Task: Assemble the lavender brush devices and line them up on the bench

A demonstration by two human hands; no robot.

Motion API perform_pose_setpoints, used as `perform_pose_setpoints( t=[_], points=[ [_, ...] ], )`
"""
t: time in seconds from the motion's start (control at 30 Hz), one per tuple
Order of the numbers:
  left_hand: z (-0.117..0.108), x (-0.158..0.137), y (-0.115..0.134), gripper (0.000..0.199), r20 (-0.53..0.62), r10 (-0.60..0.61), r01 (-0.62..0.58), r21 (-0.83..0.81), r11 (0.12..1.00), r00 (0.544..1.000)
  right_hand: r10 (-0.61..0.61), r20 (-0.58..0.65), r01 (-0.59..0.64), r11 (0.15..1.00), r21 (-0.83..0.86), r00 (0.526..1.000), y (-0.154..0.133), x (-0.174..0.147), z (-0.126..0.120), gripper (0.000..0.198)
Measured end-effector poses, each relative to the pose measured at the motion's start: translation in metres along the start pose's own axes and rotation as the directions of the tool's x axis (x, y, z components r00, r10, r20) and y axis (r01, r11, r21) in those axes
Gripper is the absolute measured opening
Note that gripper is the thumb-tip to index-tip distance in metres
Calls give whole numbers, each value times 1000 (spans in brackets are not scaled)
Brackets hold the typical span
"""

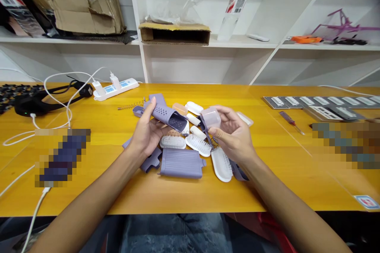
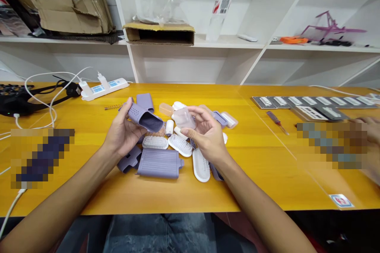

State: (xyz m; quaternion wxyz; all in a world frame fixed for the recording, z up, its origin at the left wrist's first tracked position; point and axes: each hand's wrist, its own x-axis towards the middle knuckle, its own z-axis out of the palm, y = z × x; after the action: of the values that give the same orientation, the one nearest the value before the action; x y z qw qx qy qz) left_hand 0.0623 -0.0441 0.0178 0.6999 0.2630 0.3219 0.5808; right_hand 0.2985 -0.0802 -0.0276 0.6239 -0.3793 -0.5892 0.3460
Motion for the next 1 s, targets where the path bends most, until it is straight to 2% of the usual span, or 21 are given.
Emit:
perform_pose_setpoints(
  t=[0.1, 0.17, 0.2, 0.27, 0.3, 0.37, 0.43, 0.5, 0.6, 0.63, 0.67, 0.73, 0.8, 0.83, 0.9, 1.0],
  points=[
    [1, -2, -4, 45, 4, 82, -82, 50, 995, 997, -3, 31, 3, 1000, -1, 1000, -2, -1, 1, 54],
    [1, -6, -6, 49, 11, 239, -238, 145, 960, 971, -42, 15, 41, 999, 7, 999, -7, -1, 2, 47],
    [1, -8, -6, 53, 35, 341, -340, 217, 915, 939, -69, 7, 69, 998, 1, 998, -10, -1, 4, 44],
    [1, -13, -5, 67, 169, 490, -516, 383, 766, 855, -123, 3, 123, 992, -35, 992, -17, -2, 7, 38],
    [0, -14, -4, 70, 254, 529, -583, 452, 676, 810, -145, 3, 145, 988, -56, 989, -20, -3, 9, 36],
    [-4, -15, -2, 66, 419, 545, -681, 548, 486, 726, -184, 2, 184, 980, -73, 983, -24, -5, 12, 35],
    [-10, -13, -3, 54, 565, 484, -734, 609, 301, 668, -222, 14, 222, 972, -80, 975, -22, -7, 13, 41],
    [-15, -10, -5, 51, 652, 423, -764, 618, 183, 629, -258, 41, 261, 961, -96, 965, -18, -11, 12, 49],
    [-21, -8, -10, 56, 703, 429, -794, 606, 55, 566, -289, 87, 297, 949, -109, 953, -9, -15, 10, 59],
    [-22, -8, -11, 55, 726, 433, -803, 596, -10, 533, -289, 98, 299, 948, -106, 952, -6, -16, 10, 60],
    [-22, -9, -12, 54, 761, 429, -812, 576, -99, 487, -290, 107, 300, 949, -98, 951, -5, -17, 10, 62],
    [-21, -9, -12, 50, 843, 395, -804, 499, -323, 365, -288, 110, 297, 951, -84, 951, -2, -18, 12, 64],
    [-19, -11, -11, 49, 909, 339, -749, 397, -531, 241, -286, 96, 294, 952, -81, 953, -1, -17, 13, 66],
    [-18, -12, -11, 49, 928, 312, -716, 357, -600, 201, -282, 88, 289, 953, -85, 955, 0, -16, 14, 66],
    [-15, -14, -11, 49, 942, 287, -672, 327, -664, 174, -277, 78, 283, 955, -91, 958, 0, -15, 15, 66],
    [-13, -17, -12, 47, 940, 283, -646, 338, -684, 192, -294, 80, 299, 951, -76, 953, 0, -15, 16, 65]
  ],
)
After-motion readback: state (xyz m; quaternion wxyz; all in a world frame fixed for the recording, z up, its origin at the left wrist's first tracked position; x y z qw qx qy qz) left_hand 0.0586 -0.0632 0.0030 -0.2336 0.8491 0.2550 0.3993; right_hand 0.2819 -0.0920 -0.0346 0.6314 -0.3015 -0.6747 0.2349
